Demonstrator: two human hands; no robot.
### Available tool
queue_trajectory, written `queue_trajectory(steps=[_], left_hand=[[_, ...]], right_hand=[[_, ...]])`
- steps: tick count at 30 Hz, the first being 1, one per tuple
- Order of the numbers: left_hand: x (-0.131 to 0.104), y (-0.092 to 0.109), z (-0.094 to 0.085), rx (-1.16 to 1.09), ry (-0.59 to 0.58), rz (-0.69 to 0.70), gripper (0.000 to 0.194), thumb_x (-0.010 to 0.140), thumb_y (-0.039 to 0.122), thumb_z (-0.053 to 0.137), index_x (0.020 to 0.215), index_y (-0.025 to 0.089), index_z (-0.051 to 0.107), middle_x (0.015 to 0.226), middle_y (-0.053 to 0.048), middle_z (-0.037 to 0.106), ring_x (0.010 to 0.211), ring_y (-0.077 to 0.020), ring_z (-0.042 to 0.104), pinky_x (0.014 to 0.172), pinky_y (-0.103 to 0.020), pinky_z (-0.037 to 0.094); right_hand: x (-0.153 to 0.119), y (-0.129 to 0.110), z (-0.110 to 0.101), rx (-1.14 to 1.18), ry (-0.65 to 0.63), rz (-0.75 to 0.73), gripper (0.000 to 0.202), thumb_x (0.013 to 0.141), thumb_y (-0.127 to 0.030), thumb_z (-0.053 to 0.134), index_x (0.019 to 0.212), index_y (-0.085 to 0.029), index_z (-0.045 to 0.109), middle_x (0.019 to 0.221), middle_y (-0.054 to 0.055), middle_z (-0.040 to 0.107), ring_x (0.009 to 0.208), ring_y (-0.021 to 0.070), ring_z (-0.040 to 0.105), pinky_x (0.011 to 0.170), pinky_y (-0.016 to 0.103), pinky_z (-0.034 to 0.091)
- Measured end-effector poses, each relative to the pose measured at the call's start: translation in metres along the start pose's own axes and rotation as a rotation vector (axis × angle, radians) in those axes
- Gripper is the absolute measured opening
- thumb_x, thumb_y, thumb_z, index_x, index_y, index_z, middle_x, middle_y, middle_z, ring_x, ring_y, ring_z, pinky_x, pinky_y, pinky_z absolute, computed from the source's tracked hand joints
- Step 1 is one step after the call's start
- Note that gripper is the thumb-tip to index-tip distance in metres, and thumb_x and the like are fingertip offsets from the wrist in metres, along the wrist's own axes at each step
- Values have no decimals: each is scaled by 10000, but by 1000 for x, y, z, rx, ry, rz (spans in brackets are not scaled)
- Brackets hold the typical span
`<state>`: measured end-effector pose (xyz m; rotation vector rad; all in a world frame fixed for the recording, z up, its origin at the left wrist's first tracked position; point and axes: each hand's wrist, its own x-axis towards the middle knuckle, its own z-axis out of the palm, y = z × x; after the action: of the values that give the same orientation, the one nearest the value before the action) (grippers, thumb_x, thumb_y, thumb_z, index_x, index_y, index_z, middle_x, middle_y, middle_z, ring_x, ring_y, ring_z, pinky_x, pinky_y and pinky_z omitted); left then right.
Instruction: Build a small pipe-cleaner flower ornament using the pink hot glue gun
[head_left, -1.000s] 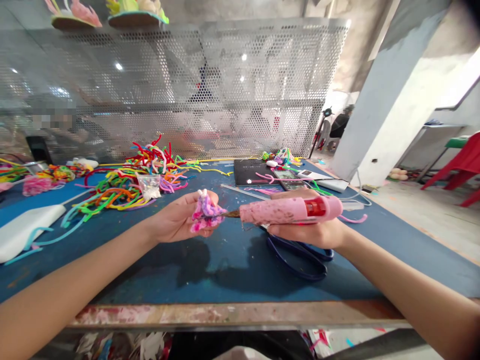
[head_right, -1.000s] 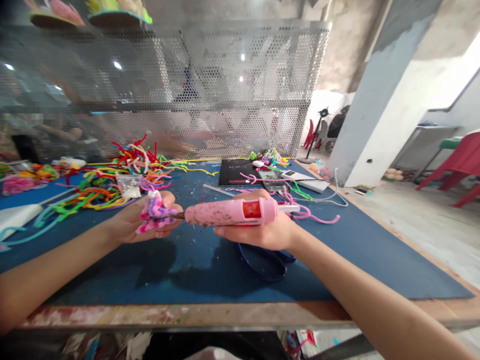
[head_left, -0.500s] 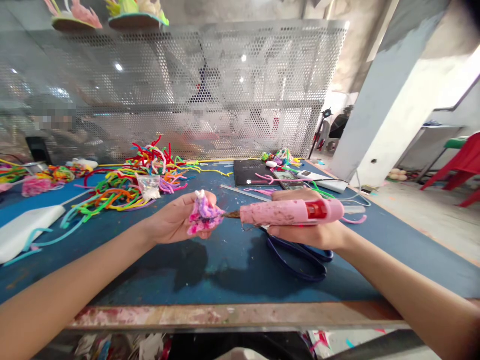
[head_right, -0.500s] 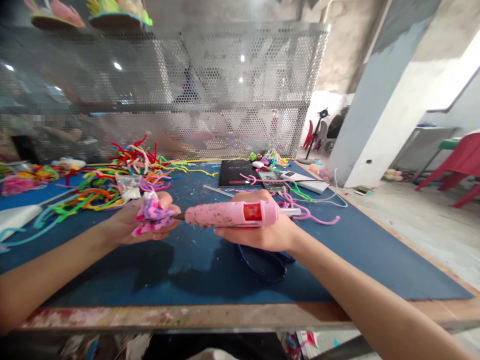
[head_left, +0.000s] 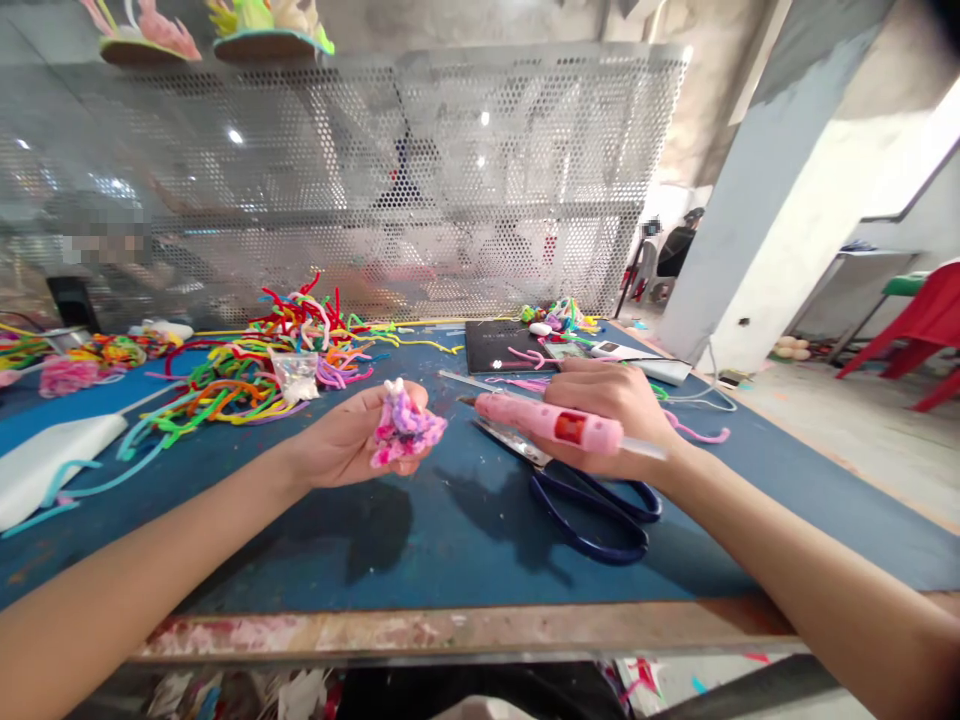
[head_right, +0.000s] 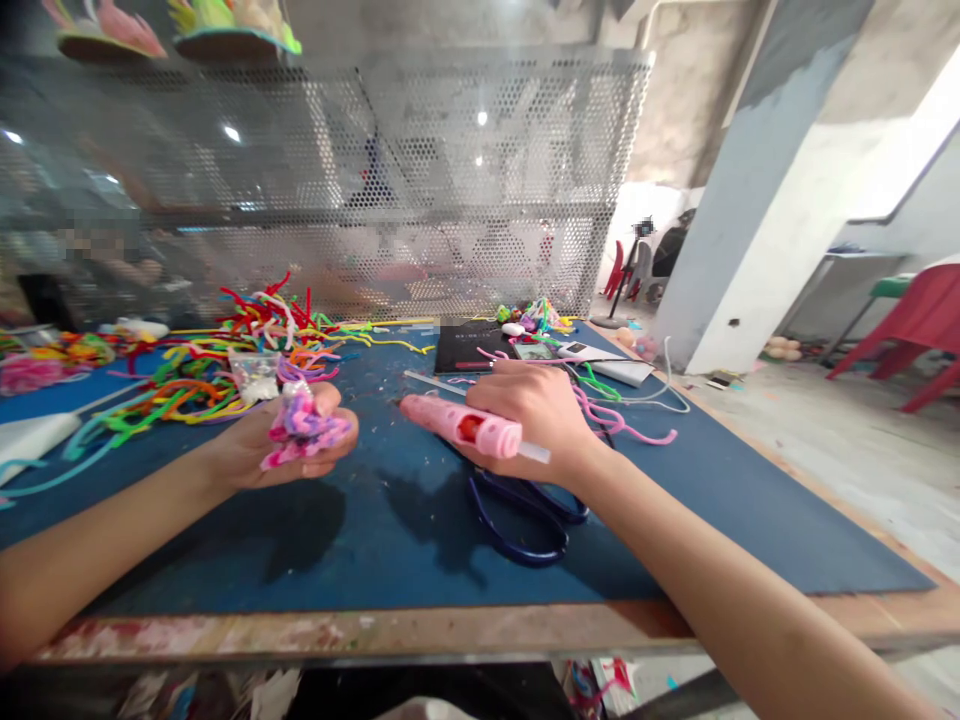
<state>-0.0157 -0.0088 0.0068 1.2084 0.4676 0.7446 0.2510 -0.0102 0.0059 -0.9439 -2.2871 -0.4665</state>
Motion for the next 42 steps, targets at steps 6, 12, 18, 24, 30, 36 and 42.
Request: queue_trajectory(steps=[6,12,18,24,30,36,42], left_hand=[[1,-5,5,-106,49,2,185,748,264,729,866,173,620,709,1,664,605,-71,617,551,-140,493],[6,-20,17,-259,161,-49,215,695,204,774,859,142,648,763,-70,683,599,-78,614,578,-167,527],[7,-30,31,-242,158,-33,276,682,223,786,913,143,659,771,-54,681,636,-90,621,603,-181,536],[7,-36,36,8,264,58,275,725,332,739,894,158,609,789,-26,647,663,-108,594,620,-222,520],[1,-36,34,489,504,514,165,806,277,646,955,212,613,1039,-27,589,974,-147,555,784,-216,472],[-2,-38,45,659,538,585,227,698,214,744,903,185,653,941,-32,619,865,-157,595,769,-258,520],[-5,-41,51,649,542,673,202,702,191,741,894,190,678,917,-28,646,850,-148,617,777,-262,547]], right_hand=[[-4,27,14,-186,-283,306,278,715,-233,616,980,-151,615,1010,131,631,969,284,533,787,360,414],[-1,16,3,498,-202,235,527,699,-170,644,1209,-207,515,1213,90,574,1067,233,566,895,370,466],[4,-29,6,874,52,75,290,798,-287,659,1066,-191,609,964,56,660,824,146,627,761,283,524],[0,-37,10,782,149,29,116,815,-224,631,922,-185,651,825,39,670,754,135,605,707,271,505],[-2,-45,11,708,249,173,80,798,-210,630,871,-183,612,768,18,643,673,115,578,638,241,474],[-4,-47,18,779,190,131,103,847,-231,583,941,-193,569,879,42,619,797,140,570,729,274,478],[-7,-49,24,1018,241,172,232,811,-239,645,1034,-219,586,973,46,643,874,147,614,790,284,512]])
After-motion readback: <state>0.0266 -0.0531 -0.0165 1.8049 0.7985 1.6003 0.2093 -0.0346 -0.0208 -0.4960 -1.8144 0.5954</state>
